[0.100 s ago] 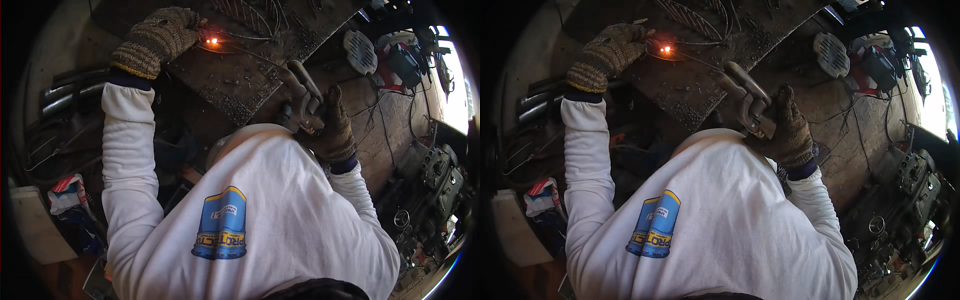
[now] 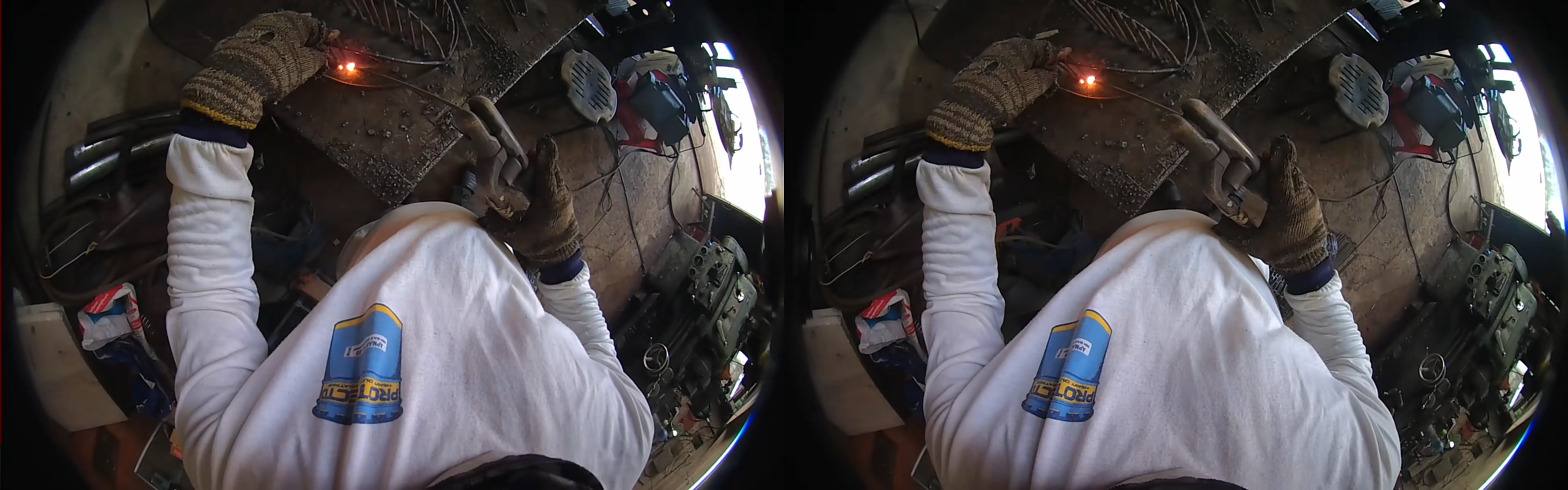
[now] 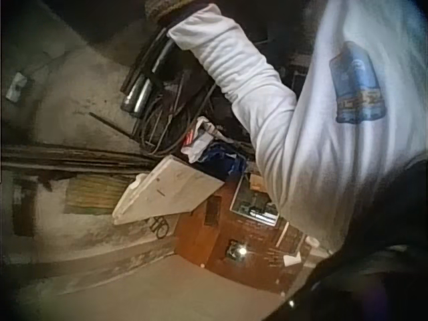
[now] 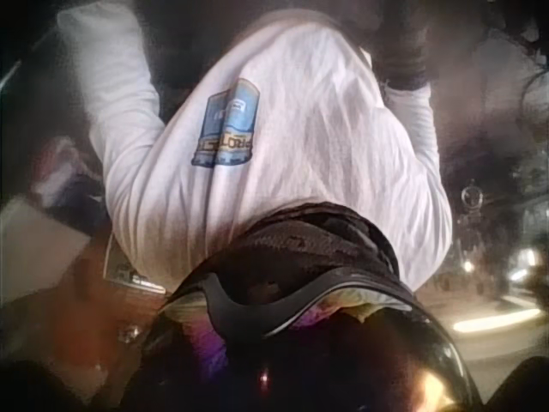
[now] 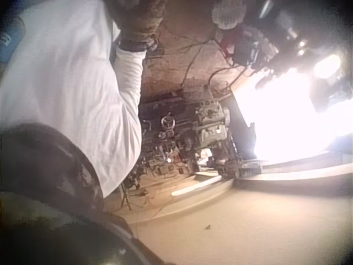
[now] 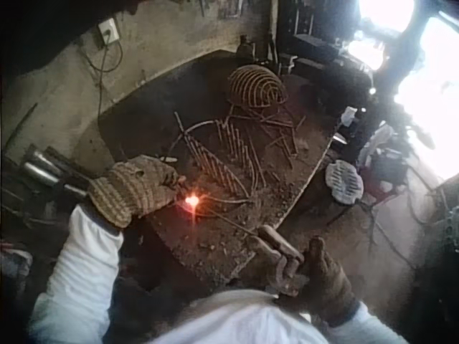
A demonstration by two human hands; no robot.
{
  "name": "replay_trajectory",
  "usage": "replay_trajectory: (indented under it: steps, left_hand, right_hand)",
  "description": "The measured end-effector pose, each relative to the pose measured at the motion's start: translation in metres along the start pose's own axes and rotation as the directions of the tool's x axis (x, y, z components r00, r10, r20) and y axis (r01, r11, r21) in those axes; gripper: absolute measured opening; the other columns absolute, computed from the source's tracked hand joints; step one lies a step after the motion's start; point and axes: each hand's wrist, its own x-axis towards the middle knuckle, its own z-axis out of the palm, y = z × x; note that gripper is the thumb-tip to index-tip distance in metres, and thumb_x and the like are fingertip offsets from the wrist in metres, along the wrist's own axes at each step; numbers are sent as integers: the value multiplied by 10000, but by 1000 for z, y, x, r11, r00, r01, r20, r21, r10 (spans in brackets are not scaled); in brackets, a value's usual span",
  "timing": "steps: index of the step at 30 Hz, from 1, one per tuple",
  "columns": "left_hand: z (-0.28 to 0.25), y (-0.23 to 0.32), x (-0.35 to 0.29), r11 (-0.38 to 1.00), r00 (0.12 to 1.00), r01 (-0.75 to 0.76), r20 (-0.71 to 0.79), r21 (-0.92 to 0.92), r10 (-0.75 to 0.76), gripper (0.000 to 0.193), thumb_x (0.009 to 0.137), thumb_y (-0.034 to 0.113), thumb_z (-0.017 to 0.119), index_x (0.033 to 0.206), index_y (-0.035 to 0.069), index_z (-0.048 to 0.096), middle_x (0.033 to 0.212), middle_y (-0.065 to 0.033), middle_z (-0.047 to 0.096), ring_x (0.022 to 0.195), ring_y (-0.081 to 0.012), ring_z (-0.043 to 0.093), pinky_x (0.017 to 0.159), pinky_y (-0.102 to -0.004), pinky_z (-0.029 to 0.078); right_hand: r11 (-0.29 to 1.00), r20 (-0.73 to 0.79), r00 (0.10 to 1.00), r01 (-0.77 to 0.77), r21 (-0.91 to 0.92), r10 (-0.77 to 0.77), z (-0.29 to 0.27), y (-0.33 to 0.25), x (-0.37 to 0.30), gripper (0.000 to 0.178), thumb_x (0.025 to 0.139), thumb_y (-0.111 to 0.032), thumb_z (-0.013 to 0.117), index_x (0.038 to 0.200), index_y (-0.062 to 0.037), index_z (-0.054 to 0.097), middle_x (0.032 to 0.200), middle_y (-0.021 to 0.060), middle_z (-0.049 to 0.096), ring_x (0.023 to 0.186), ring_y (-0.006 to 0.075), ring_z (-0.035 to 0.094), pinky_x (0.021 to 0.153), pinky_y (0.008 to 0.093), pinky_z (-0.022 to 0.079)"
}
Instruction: The person welds various metal rods and curved pieces together on a workbench using a welding torch to join the components while wearing protective gloves.
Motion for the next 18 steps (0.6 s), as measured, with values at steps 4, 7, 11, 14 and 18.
replay_trajectory:
  steps: [4, 7, 11, 14, 18]
  left_hand:
    - [0, -1, 2, 999, 998, 19, 60, 28, -21, 477, 968, 367, 635, 1431, 261, 595, 1367, -104, 616, 1254, -332, 577, 1082, -465, 469]
    - [-1, -1, 0, 999, 998, 27, 57, -25, -26, 502, 967, 368, 632, 1457, 276, 570, 1381, -106, 606, 1272, -332, 568, 1102, -462, 457]
    - [-1, 1, -2, 998, 999, 15, 46, 57, -17, 537, 976, 379, 614, 1499, 294, 521, 1405, -111, 587, 1298, -340, 551, 1120, -461, 443]
    - [0, 2, 3, 999, 999, -6, 45, 53, 4, 525, 980, 384, 607, 1490, 285, 527, 1397, -119, 588, 1294, -347, 551, 1119, -465, 443]
    - [13, -10, 2, 972, 999, 19, 40, 235, -29, 428, 975, 355, 618, 1389, 245, 601, 1347, -120, 618, 1220, -338, 606, 1059, -459, 500]
  right_hand:
    - [995, -4, 998, -61, 75, 61, 6, 8, -7, 1352, 569, -355, 1016, 1560, 72, 201, 1329, 216, 607, 1170, 375, 662, 1039, 430, 514]
    - [980, -23, 993, -112, 167, 117, 8, 8, -8, 1345, 571, -366, 1016, 1554, 73, 210, 1335, 227, 608, 1194, 378, 656, 1053, 429, 507]
    - [982, -13, 993, -112, 151, 115, 10, 10, -6, 1362, 574, -363, 1015, 1564, 69, 186, 1319, 229, 615, 1180, 382, 663, 1007, 433, 538]
    - [985, -22, 994, -103, 141, 107, 9, 8, -4, 1359, 574, -349, 1016, 1564, 76, 188, 1301, 224, 618, 1144, 383, 674, 983, 436, 550]
    - [989, -25, 998, -61, 133, 65, 12, 11, -3, 1352, 581, -322, 1011, 1569, 75, 178, 1293, 218, 621, 1112, 374, 683, 963, 436, 555]
